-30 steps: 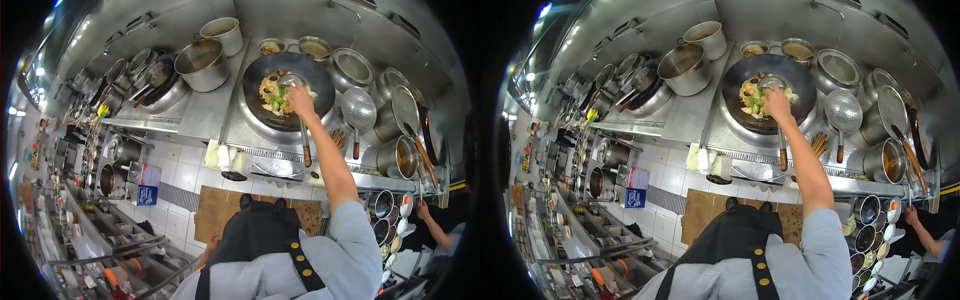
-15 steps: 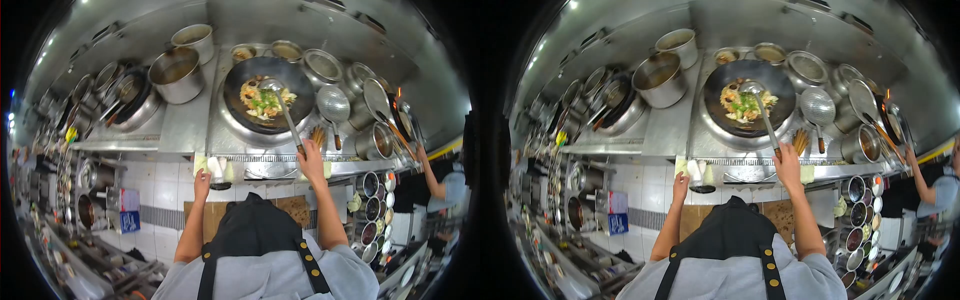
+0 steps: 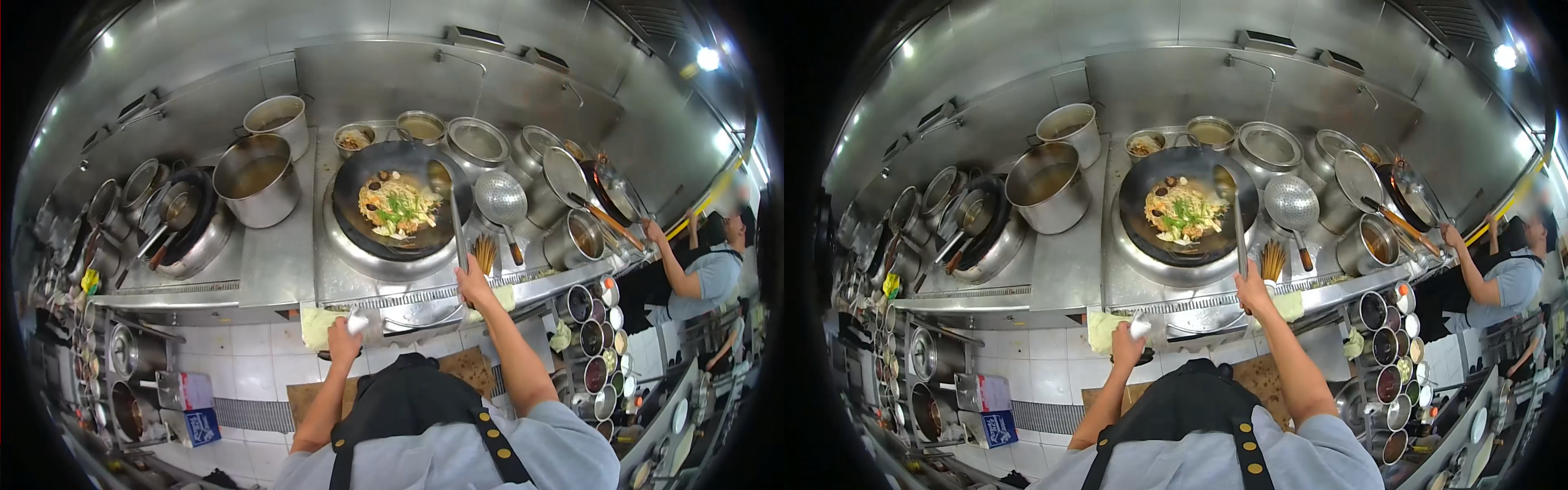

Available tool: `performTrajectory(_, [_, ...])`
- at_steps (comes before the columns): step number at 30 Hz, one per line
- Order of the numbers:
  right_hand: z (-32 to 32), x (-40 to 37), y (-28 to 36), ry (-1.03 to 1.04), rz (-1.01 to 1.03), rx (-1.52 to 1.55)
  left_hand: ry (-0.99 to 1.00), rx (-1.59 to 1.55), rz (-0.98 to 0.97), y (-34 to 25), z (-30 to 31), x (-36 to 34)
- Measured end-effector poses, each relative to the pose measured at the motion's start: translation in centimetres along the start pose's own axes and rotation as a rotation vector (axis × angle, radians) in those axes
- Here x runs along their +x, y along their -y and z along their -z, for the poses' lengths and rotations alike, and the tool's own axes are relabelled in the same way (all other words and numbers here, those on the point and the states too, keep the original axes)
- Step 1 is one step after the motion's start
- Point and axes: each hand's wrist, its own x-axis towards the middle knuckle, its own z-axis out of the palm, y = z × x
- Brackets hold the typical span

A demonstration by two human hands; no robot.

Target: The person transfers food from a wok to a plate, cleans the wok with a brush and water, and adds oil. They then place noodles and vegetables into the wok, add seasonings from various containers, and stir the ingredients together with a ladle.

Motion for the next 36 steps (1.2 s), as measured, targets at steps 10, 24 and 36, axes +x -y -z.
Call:
performTrajectory(10, [1.0,8.9,2.2,0.239,-0.012,0.267,0.157,-1.355,0.560,-2.1,4.3,3.8])
performTrajectory(24, [11.1,-3.3,1.2,0.186,0.489,-0.821,0.499,-1.459,0.602,-8.5,1.0,9.2])
performTrajectory(36, [9.1,-2.6,-4.0,0.193,0.461,-0.436,0.547,-1.534,0.778,-14.2,-10.4,21.2])
